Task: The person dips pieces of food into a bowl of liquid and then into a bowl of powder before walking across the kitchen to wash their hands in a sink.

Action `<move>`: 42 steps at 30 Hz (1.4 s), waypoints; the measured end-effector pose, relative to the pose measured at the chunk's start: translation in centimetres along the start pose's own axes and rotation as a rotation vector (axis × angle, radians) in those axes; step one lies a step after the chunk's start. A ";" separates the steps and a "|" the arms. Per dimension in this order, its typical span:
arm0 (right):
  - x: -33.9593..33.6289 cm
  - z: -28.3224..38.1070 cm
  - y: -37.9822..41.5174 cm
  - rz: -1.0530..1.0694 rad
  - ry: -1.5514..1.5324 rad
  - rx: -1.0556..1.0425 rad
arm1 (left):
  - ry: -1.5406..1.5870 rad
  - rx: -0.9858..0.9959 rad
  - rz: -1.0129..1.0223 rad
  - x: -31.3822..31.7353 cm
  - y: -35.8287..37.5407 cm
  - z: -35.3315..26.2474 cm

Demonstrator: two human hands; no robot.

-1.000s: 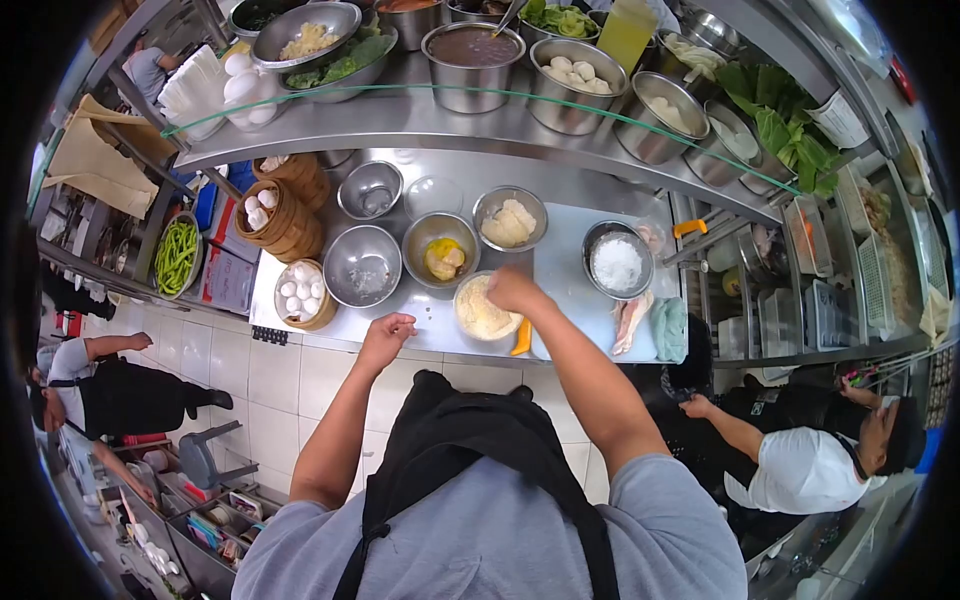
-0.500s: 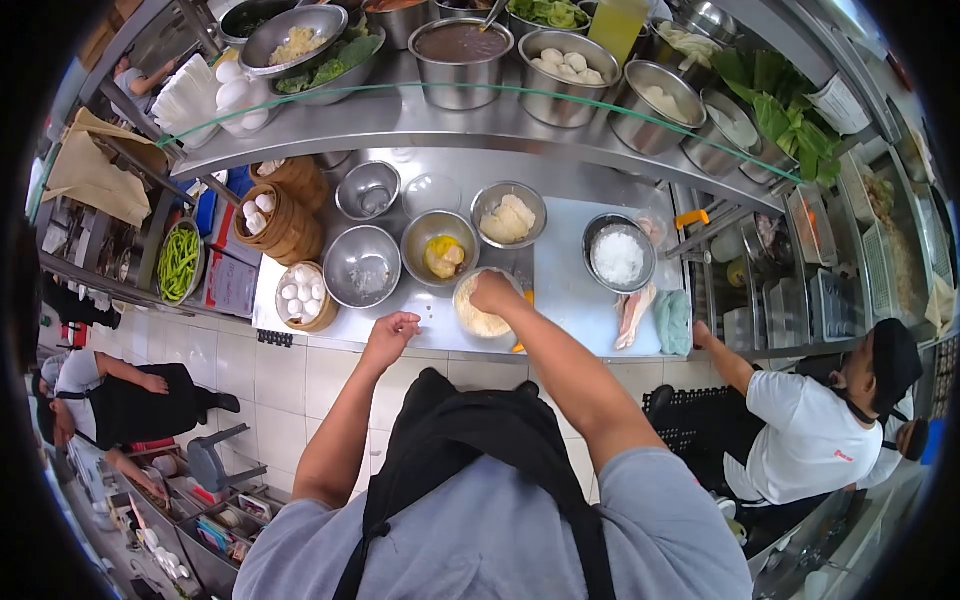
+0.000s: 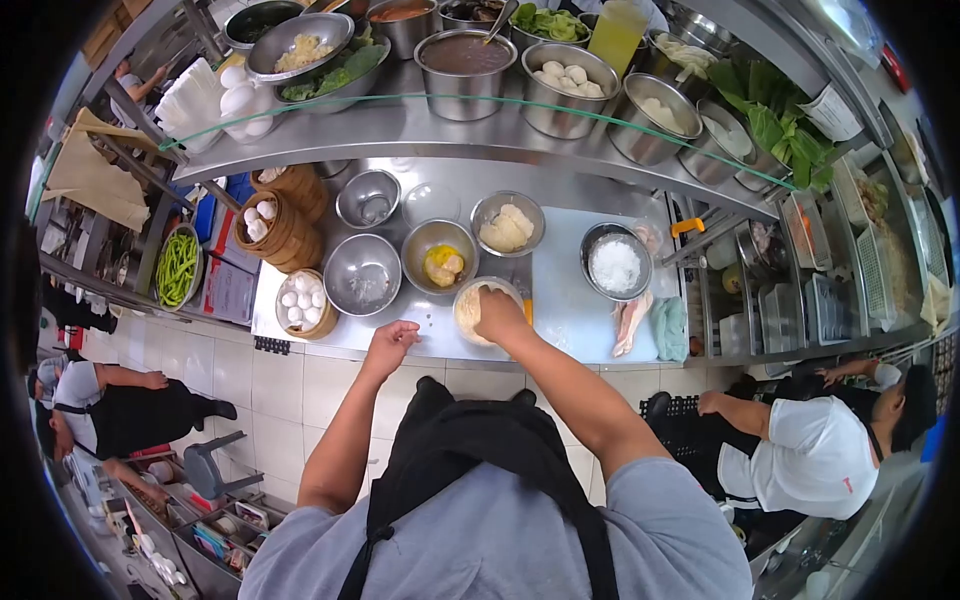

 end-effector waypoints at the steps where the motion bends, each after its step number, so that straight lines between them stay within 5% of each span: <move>1: 0.4 -0.1 0.0 -0.028 0.040 0.044 | 0.012 0.009 0.002 -0.2 -0.2 0.2; 5: 1.7 -0.8 -0.9 -0.091 0.063 0.070 | -0.003 0.016 0.011 -0.4 0.1 0.6; 14: -1.7 -4.9 -4.2 0.228 0.012 -0.043 | -0.044 0.006 -0.009 -0.6 0.5 0.1; 17: -2.5 -4.4 -3.6 0.155 -0.130 -0.014 | -0.022 -0.001 -0.016 -0.8 0.6 0.0; 21: 4.0 -2.9 -3.3 0.149 -0.095 -0.098 | -0.042 -0.003 -0.004 -0.9 -0.3 0.1; 25: 3.6 -2.1 -3.1 0.303 -0.121 -0.022 | -0.061 0.074 0.023 -0.5 -1.4 -1.1; 29: 0.1 -0.2 0.2 0.001 -0.015 -0.011 | -0.357 0.320 -0.043 1.1 -4.9 -6.0; 32: 0.2 0.4 1.2 -0.178 0.053 0.038 | -0.377 0.265 -0.035 3.6 -8.5 -9.1; 36: 0.2 -0.1 0.8 -0.190 0.058 0.054 | -0.617 0.223 -0.067 6.7 -14.4 -8.3; 38: -0.3 -0.5 0.6 -0.168 0.005 0.089 | -0.913 -0.022 -0.035 8.0 -16.2 -7.6; 42: -1.6 -2.4 0.2 -0.131 -0.196 0.055 | -0.973 -0.030 0.063 8.7 -16.6 -8.5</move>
Point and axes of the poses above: each hand's wrist, its own y-axis away from the middle knuckle, its own x-axis out of the palm, z = x × y, the point moved 2 cm from there along -y, towards the middle knuckle, and after that the axes turned 13 degrees about y, right-handed, at the moved point
